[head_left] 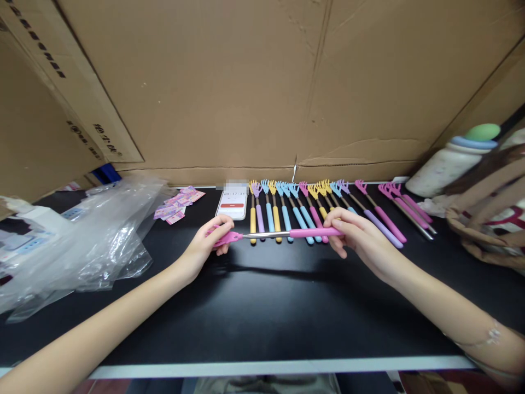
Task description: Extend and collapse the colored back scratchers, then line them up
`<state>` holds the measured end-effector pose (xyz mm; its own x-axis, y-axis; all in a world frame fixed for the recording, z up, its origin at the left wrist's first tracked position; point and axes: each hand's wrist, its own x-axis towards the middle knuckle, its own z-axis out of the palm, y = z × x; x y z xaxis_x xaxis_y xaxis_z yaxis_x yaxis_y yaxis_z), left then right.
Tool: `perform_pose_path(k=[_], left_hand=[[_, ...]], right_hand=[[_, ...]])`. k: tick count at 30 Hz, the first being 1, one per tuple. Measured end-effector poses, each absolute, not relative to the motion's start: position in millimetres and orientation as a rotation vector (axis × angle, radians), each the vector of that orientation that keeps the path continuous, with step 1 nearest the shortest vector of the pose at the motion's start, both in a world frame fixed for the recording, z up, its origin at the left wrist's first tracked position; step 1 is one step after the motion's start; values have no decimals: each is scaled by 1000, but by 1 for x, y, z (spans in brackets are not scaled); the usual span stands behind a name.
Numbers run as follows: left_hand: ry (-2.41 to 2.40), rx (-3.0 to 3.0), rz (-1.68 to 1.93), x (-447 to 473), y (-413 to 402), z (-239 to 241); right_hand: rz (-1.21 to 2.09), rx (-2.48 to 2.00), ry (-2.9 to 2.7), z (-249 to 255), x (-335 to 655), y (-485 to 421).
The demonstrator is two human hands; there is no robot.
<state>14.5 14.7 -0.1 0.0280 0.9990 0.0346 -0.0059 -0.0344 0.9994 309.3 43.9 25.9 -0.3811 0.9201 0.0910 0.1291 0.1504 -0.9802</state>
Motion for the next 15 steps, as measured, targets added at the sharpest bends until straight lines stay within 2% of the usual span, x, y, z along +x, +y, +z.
perform_pose_path(k=[15], left_hand=[[1167,1236,1221,15,15,0]], right_hand=[[1316,-1004,-1671,25,310,45]])
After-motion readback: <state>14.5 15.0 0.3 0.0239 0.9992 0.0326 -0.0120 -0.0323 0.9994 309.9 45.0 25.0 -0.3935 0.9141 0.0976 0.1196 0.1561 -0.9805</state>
